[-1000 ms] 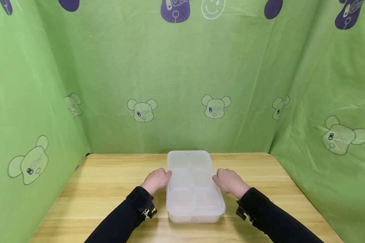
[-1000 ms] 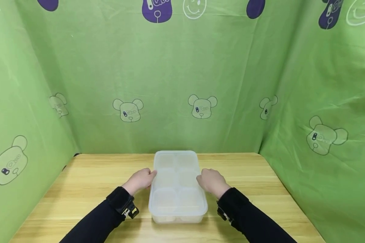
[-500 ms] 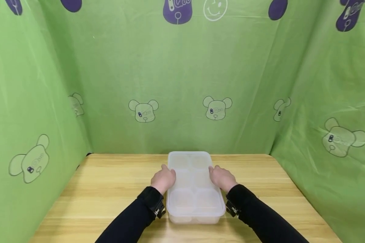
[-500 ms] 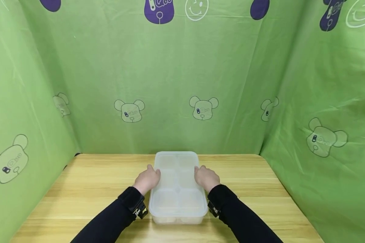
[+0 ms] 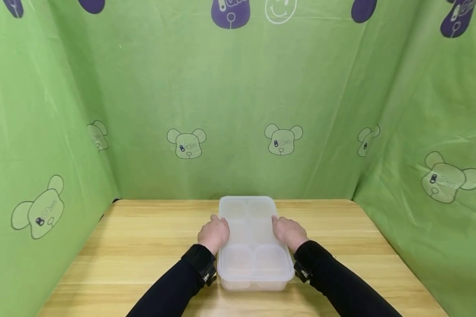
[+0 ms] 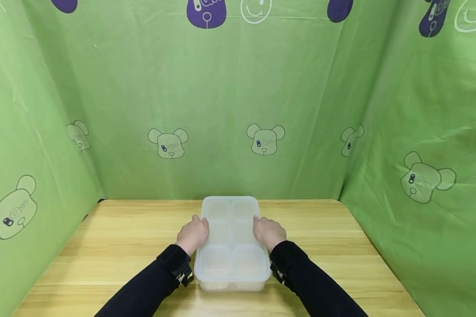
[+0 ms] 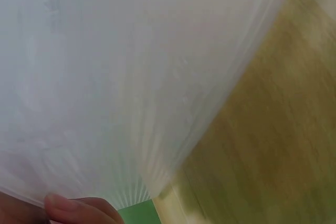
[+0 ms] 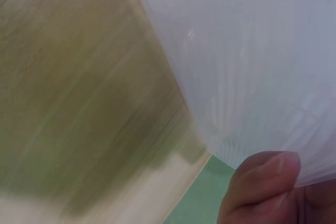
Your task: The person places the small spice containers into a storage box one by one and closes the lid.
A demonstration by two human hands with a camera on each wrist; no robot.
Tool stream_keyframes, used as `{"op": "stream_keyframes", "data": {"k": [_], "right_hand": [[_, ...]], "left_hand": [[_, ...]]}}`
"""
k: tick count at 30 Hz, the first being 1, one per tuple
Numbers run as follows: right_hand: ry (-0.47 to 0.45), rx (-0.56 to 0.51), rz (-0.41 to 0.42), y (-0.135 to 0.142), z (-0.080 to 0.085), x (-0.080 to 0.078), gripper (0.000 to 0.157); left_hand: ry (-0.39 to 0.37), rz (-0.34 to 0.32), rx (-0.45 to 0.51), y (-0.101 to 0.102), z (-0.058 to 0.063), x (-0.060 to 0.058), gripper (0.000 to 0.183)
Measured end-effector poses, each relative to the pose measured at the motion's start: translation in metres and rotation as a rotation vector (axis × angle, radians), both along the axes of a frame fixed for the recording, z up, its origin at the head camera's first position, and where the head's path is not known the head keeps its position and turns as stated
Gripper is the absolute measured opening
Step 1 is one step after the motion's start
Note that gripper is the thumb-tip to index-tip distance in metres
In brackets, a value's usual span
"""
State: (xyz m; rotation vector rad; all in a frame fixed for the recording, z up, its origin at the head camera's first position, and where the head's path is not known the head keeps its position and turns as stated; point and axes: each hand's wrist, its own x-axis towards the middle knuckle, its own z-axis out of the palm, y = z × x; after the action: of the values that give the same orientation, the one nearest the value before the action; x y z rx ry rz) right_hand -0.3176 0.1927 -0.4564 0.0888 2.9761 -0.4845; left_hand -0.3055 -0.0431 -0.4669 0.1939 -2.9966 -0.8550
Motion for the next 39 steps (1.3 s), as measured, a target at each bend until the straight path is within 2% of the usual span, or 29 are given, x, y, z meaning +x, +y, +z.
{"op": "stream_keyframes", "data": {"k": [3, 10, 17, 23, 32, 33, 36, 39], "right_hand": [[-0.005, 0.004, -0.003, -0.001, 0.0, 0.0, 0.063], [-0.017, -0.021, 0.0, 0.0, -0.003, -0.001, 0.063], [0.018, -0.071, 0.025, 0.0, -0.005, -0.004, 0.063], [0.06, -0.142, 0.051, 0.003, -0.008, -0.004, 0.06], [0.074, -0.306, 0.086, 0.009, -0.015, -0.007, 0.056], [0.079, -0.313, 0.087, 0.01, -0.017, -0.007, 0.055], [0.082, -0.357, 0.076, 0.012, -0.018, -0.007, 0.055], [0.076, -0.409, 0.061, 0.013, -0.019, -0.007, 0.054]], "left_hand": [[-0.002, -0.016, 0.011, -0.001, -0.001, -0.001, 0.051], [0.025, -0.093, 0.105, -0.006, -0.004, -0.001, 0.051], [0.051, -0.133, 0.148, -0.009, -0.009, -0.006, 0.049], [0.066, -0.154, 0.176, -0.012, -0.013, -0.008, 0.05], [0.087, -0.17, 0.255, -0.015, -0.014, -0.007, 0.056], [0.114, -0.182, 0.25, -0.015, -0.018, -0.008, 0.061], [0.13, -0.193, 0.263, -0.016, -0.017, -0.007, 0.065], [0.127, -0.2, 0.274, -0.015, -0.016, -0.006, 0.06]]}}
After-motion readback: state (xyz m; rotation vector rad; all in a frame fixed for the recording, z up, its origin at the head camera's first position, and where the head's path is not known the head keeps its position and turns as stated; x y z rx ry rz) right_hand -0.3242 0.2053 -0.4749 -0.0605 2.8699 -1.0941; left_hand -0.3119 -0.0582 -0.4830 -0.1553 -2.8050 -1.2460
